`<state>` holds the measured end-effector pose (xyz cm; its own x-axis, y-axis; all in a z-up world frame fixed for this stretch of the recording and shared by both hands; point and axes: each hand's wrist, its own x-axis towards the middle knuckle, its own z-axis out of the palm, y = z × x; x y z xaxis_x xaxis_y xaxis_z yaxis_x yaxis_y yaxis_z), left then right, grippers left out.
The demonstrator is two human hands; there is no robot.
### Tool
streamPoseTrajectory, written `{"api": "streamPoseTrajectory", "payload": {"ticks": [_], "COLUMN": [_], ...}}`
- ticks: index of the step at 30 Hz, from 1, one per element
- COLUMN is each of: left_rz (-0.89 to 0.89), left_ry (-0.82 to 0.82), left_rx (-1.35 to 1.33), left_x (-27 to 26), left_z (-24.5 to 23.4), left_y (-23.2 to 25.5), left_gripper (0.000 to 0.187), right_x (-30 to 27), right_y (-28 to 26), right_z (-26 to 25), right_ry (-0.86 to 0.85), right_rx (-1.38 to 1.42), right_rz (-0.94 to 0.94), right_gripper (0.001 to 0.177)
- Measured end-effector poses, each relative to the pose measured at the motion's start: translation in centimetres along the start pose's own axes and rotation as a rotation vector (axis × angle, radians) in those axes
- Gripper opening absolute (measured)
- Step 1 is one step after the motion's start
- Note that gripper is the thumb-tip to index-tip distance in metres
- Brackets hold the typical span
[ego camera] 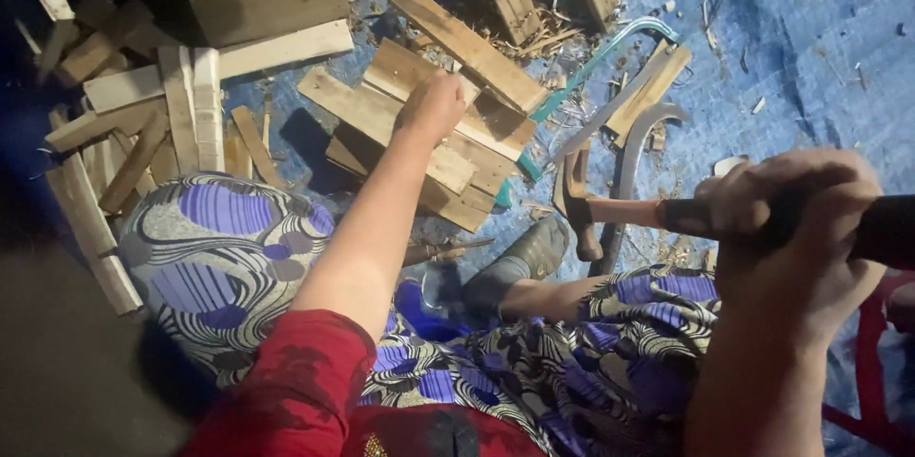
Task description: Shaping and splitting wooden components for instrument construction using a hammer and a blade.
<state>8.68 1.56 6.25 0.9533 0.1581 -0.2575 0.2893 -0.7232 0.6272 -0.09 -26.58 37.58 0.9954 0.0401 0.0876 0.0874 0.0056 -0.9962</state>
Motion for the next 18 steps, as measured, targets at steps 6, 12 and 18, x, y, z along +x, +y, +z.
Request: {"api": "streamPoseTrajectory", "payload": {"ticks": [6, 12, 18], "left_rz": [0.032, 0.164, 0.177], "left_ry": [-0.090, -0.064, -0.084], "left_rx": [0.153, 0.277, 0.262], "left_x": [2.4, 4.1, 4.9], "left_z": [0.5, 1.7, 2.1], "left_y": [-0.4, -1.3, -2.0], "left_gripper": [0.016, 0.021, 0.023], "right_x": [-0.3, 0.2, 0.0], "right_y": [0.2, 0.7, 0.4], "right_z": [0.0, -0.1, 0.9], "right_ry": [-0.024, -0.116, -0.081], "right_rx": [-0.132, -0.104, -0.157], "right_rz": [-0.058, -0.081, -0.048], "right_gripper": [0.038, 0.046, 0.049]}}
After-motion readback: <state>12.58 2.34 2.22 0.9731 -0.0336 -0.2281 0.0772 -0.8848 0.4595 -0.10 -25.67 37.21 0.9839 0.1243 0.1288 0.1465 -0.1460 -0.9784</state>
